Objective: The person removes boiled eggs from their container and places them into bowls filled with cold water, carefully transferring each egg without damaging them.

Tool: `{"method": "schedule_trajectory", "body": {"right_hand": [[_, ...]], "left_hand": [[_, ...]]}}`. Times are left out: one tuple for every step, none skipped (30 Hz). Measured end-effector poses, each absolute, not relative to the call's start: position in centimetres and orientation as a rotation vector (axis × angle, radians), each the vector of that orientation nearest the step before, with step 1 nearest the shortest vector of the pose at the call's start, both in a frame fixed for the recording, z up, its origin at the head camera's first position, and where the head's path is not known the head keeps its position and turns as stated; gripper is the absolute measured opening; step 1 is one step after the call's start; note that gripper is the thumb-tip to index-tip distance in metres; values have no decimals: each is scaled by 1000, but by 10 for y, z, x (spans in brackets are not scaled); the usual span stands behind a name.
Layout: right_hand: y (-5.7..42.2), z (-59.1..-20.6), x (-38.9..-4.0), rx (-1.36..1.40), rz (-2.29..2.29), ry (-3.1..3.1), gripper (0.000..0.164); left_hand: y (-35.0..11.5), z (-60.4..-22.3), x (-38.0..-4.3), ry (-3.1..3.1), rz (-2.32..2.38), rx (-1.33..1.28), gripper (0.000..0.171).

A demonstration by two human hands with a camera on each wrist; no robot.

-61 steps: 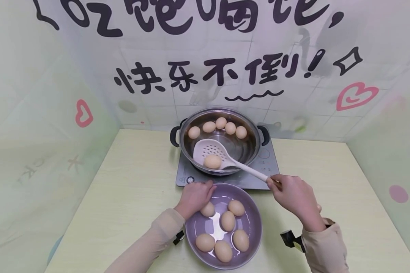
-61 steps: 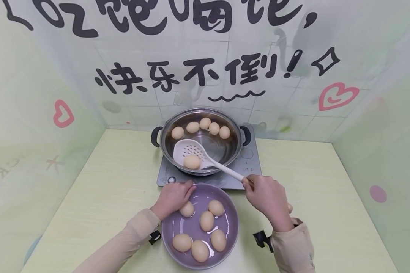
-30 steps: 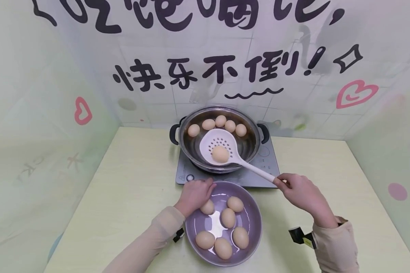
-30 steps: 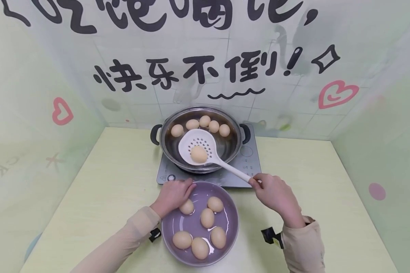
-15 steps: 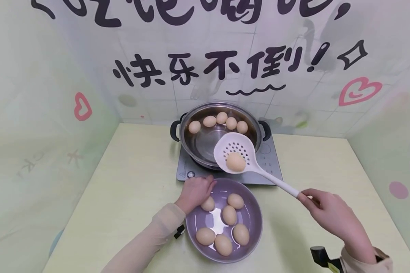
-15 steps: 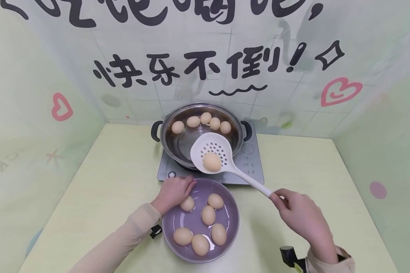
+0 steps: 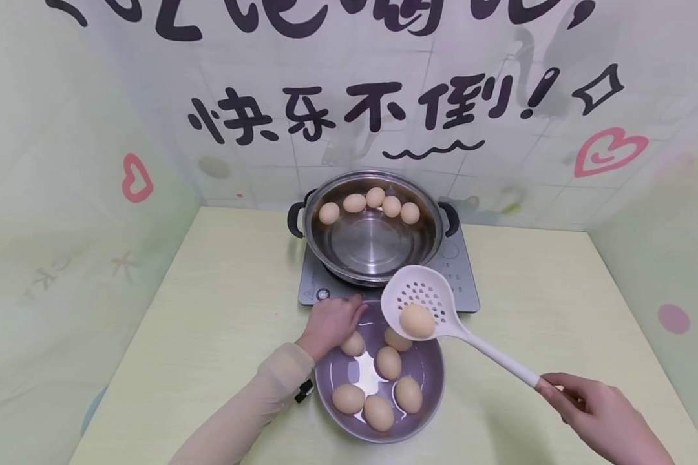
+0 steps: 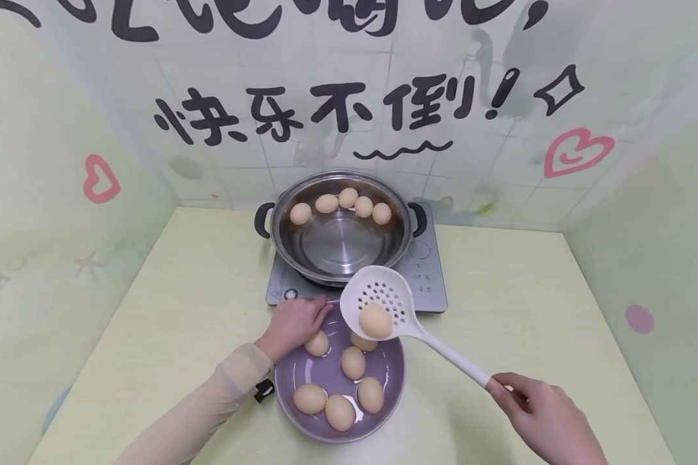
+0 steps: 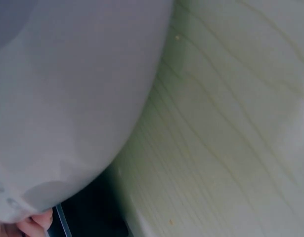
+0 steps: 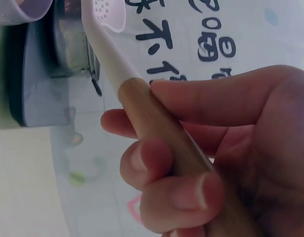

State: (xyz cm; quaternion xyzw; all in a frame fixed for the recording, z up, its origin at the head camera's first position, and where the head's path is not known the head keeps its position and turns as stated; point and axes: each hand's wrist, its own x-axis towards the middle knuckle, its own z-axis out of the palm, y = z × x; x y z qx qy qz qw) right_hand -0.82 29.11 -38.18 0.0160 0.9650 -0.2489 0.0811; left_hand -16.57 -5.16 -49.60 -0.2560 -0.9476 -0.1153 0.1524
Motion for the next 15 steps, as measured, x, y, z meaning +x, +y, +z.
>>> {"method": "schedule_trajectory", "body": {"right_hand": [[294, -384, -7, 54, -760, 2869, 16], [297, -386, -5, 62, -771, 2850, 17], [300, -387, -4, 73, -774, 2830, 19], [303, -389, -3, 89, -771, 2808, 21], [306, -390, -2, 107, -764, 2788, 23], [308, -390, -2, 122, -755, 2775, 25], [311, -391, -1, 133, -746, 2760, 27], [313, -392, 0, 138, -734, 2751, 28], [315, -392, 1, 142, -724, 2748, 29], [317, -393, 1, 144, -718, 2747, 30], [319, -393, 2, 151, -706, 2747, 31], [320, -393, 2, 155, -695, 2748, 33], [321, -394, 3, 157, -680, 2753, 34], [322, -395, 3, 161, -661, 2761, 35], [323, -395, 3, 164, -643, 2771, 36]], "left_hand": [[-52, -496, -166, -2724, -333, -735, 25], [-52, -496, -165, -2726, -334, -733, 25], [-52, -496, -165, -2727, -331, -732, 25], [-52, -496, -166, -2726, -330, -733, 25], [-52, -496, -166, -2721, -325, -733, 25], [-52, -496, -166, -2717, -319, -731, 25], [-52, -497, -166, -2712, -312, -730, 25], [-52, -497, -166, -2708, -305, -728, 24], [-52, -497, -166, -2704, -301, -729, 24], [-52, -497, -166, -2701, -296, -729, 24], [-52, -497, -166, -2700, -293, -728, 24], [-52, -496, -166, -2701, -295, -727, 24], [-52, -496, -166, -2704, -296, -729, 24], [-52, -496, -166, -2707, -298, -728, 24], [-51, -496, -166, -2712, -298, -728, 24]]}}
